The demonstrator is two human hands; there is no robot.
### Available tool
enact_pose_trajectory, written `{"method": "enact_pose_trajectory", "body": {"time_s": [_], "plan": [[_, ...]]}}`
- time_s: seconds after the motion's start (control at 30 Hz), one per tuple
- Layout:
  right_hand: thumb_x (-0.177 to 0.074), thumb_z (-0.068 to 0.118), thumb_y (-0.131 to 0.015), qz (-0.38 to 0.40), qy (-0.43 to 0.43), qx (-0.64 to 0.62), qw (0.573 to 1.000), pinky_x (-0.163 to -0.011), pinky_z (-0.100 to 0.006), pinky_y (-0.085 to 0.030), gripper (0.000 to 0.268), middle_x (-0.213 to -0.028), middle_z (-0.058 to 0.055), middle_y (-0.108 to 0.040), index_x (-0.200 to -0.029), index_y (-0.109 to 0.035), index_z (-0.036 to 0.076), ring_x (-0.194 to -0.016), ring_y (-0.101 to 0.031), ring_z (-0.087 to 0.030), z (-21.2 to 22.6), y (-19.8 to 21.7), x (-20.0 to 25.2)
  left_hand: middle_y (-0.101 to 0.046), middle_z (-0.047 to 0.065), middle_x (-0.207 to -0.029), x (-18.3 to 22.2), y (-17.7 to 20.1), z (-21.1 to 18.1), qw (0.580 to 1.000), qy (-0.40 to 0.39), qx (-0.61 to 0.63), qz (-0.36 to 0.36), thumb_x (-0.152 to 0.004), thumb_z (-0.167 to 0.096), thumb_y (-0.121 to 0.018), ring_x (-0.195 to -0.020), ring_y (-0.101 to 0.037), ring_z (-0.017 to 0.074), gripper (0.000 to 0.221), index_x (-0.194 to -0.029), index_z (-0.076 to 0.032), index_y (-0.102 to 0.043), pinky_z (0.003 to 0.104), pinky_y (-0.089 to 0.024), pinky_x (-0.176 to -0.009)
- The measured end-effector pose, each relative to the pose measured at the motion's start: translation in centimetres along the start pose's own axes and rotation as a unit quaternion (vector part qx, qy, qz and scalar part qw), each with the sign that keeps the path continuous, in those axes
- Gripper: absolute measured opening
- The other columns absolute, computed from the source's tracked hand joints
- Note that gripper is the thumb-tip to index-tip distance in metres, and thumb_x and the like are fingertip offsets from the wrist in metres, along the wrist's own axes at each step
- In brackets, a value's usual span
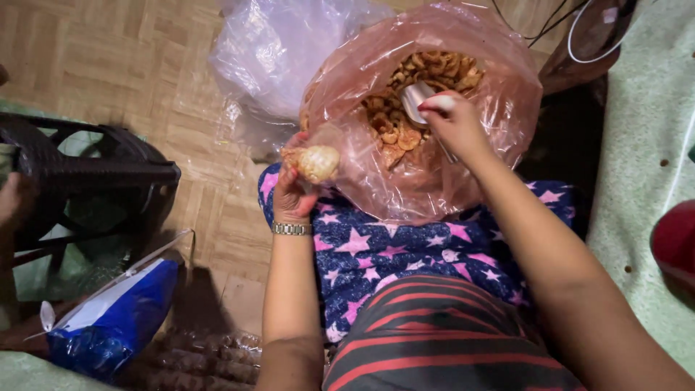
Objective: Scooping snacks from a large bag into small plastic bags and sealing them with a heat sealer
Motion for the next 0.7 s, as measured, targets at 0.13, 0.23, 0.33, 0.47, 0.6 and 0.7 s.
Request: {"method": "enact_pose_trajectory", "body": {"time_s": [0.13,0.23,0.33,0.47,0.6,0.7], "plan": [[-0.073,0.033,-0.070,0.092,-0.048,0.315,0.943,-0.084,-0.039,-0.042,0.016,-0.091,-0.003,-0.060,-0.085,-0.069,0.022,-0.094,-0.051,-0.030,-5.8,-6.3,-2.2,-0.059,0.010,-0.112,-0.7,1.4,0.1,0.998,-0.038,0.051,-0.030,-0.067,-0.019,-0.070,-0.105,-0.056,0.0282,0.056,-0.118,-0.008,-0.048,0.042,-0.048,-0.089],[-0.072,0.041,-0.068,0.125,-0.083,0.377,0.914,-0.088,-0.044,-0.038,0.031,-0.102,-0.013,-0.058,-0.084,-0.069,0.013,-0.104,-0.046,-0.036,-5.8,-9.2,-2.8,-0.058,0.012,-0.112,-1.4,2.7,-0.1,0.998,-0.035,0.033,-0.034,-0.068,-0.020,-0.070,-0.104,-0.056,0.0286,0.054,-0.116,-0.009,-0.048,0.043,-0.048,-0.088],[-0.073,0.033,-0.065,0.136,-0.118,0.359,0.916,-0.089,-0.048,-0.037,0.024,-0.111,-0.012,-0.054,-0.085,-0.068,0.012,-0.113,-0.039,-0.037,-9.5,-11.7,-2.5,-0.059,0.013,-0.110,-1.5,3.5,0.3,0.997,-0.042,0.035,-0.046,-0.067,-0.016,-0.071,-0.102,-0.057,0.0283,0.053,-0.113,-0.008,-0.047,0.041,-0.049,-0.087],[-0.077,0.032,-0.062,0.100,-0.118,0.327,0.932,-0.094,-0.048,-0.033,0.024,-0.112,-0.017,-0.055,-0.085,-0.069,0.010,-0.114,-0.040,-0.040,-6.9,-9.5,-2.9,-0.058,0.012,-0.109,-1.3,2.5,-0.4,0.996,-0.055,0.038,-0.054,-0.067,-0.010,-0.070,-0.101,-0.058,0.0285,0.049,-0.111,-0.007,-0.049,0.039,-0.050,-0.085],[-0.067,0.018,-0.072,-0.092,-0.026,0.183,0.978,-0.092,-0.042,-0.033,0.012,-0.105,-0.010,-0.056,-0.070,-0.063,0.012,-0.105,-0.043,-0.034,-3.8,-2.9,-1.5,-0.061,0.012,-0.102,-1.2,2.0,-0.4,0.996,-0.056,0.003,-0.076,-0.067,-0.010,-0.069,-0.092,-0.062,0.0252,0.047,-0.109,-0.006,-0.049,0.035,-0.053,-0.078],[-0.067,0.012,-0.074,-0.142,0.027,0.118,0.982,-0.091,-0.041,-0.035,0.014,-0.107,-0.011,-0.057,-0.076,-0.063,0.010,-0.103,-0.046,-0.032,4.1,2.4,-0.2,-0.062,0.014,-0.100,-1.4,2.1,0.3,0.996,-0.052,-0.020,-0.070,-0.067,-0.008,-0.070,-0.089,-0.063,0.0256,0.046,-0.109,-0.005,-0.050,0.035,-0.054,-0.075]]}}
Point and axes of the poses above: each hand's wrist, its own x-axis away from the middle knuckle, its own y-axis out of the back of the hand, z = x × y, the point moved 7 cm from there along -x, towards the middle knuckle
